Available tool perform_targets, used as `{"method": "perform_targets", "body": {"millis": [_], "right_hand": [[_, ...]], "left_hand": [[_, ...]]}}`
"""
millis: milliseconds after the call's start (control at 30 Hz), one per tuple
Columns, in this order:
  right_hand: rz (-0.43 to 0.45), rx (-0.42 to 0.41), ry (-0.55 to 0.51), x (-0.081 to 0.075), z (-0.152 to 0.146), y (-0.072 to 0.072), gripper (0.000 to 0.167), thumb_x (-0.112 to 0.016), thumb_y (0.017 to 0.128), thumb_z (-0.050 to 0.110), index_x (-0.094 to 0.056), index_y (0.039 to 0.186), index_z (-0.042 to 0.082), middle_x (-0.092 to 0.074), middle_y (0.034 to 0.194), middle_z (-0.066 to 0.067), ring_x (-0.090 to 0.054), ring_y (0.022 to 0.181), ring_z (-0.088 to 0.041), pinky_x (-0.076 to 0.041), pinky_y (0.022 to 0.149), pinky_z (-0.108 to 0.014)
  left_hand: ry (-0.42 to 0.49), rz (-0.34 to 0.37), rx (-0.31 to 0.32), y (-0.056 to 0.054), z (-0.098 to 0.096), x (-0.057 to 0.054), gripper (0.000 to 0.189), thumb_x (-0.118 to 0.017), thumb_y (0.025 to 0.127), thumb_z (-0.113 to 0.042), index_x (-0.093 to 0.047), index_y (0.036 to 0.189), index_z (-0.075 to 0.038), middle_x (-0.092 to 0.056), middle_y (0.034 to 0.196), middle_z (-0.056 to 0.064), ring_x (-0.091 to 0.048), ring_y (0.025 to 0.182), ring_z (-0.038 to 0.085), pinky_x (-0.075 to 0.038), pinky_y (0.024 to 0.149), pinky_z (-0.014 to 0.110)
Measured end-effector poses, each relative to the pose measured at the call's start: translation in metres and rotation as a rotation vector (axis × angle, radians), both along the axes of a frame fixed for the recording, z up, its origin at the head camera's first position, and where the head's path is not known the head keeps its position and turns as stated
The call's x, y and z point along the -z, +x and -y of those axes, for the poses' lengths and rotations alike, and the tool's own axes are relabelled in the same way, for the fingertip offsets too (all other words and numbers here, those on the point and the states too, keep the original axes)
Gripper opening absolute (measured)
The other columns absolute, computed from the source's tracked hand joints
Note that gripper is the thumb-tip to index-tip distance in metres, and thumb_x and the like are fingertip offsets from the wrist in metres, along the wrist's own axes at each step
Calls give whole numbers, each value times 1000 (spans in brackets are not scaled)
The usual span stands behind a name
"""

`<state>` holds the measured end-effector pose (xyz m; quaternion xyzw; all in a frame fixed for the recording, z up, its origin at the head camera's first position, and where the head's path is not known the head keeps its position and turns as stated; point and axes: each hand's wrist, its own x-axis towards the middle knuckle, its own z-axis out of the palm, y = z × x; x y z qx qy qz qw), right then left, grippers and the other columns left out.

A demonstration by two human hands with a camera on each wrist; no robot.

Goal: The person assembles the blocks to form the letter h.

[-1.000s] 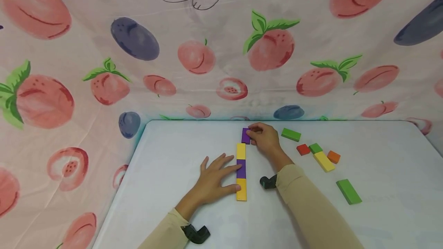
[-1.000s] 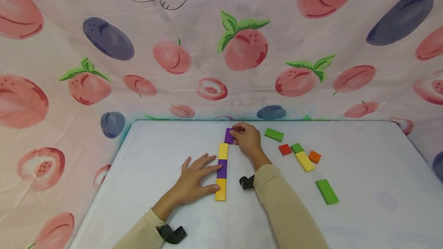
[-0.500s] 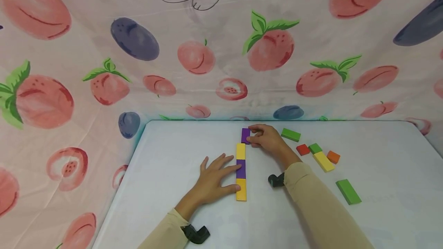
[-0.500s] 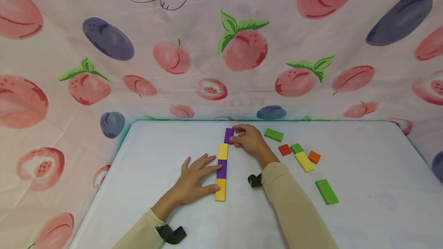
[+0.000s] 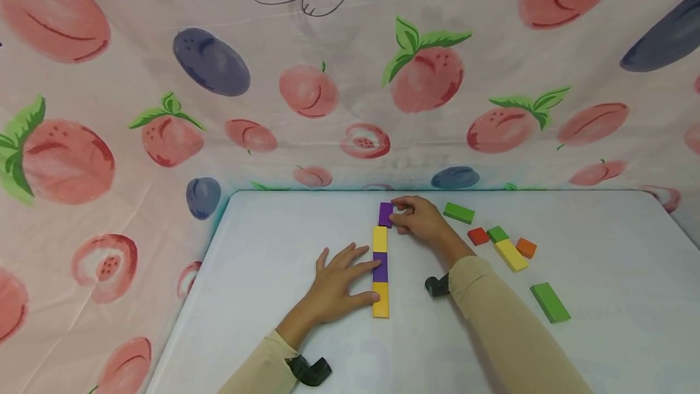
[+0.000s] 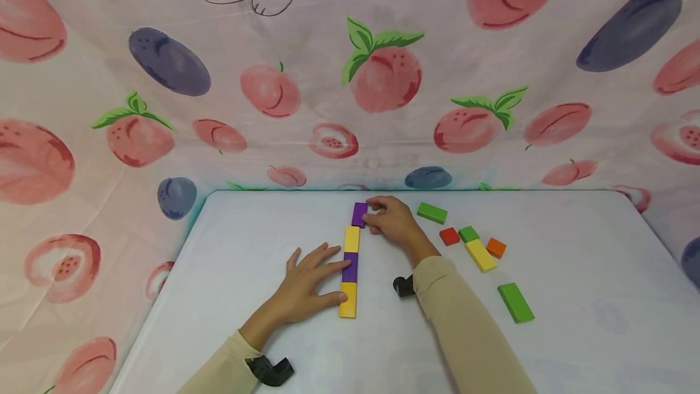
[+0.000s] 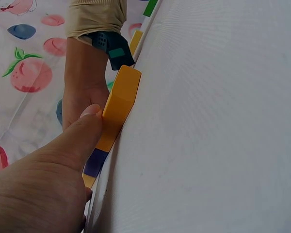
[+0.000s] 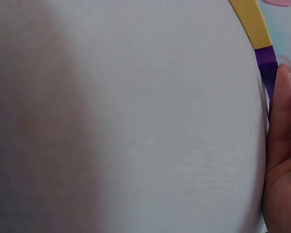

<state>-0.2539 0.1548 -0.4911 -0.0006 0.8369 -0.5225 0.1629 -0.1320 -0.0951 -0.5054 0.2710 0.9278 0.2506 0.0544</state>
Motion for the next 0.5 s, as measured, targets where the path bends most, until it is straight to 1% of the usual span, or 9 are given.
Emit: {"method": "perform_targets", "body": {"millis": [100,400,500], "right_hand": [[-8,-2,16,0,1,0,49,-75,94,23,-61,140,12,-57,135,-16,-68,77,-15,-60,75,-24],[-63,-38,94,-2,2,2,50,-75,94,29,-63,140,15,-57,130,-16,-68,73,-14,-58,71,-23],[-73,-44,105,-2,2,2,50,-76,94,29,-63,140,16,-57,129,-15,-67,72,-15,-57,71,-24]], "left_hand": [[1,-5,3,0,0,0,62,-64,91,-65,-53,147,-41,-38,164,-6,-22,158,24,-2,120,70],[10,-21,10,0,0,1,62,-65,91,-64,-54,147,-40,-39,164,-4,-23,158,25,-2,120,71],[13,-17,10,0,0,0,62,-64,91,-64,-54,147,-39,-39,164,-3,-23,158,26,-2,120,71]]}}
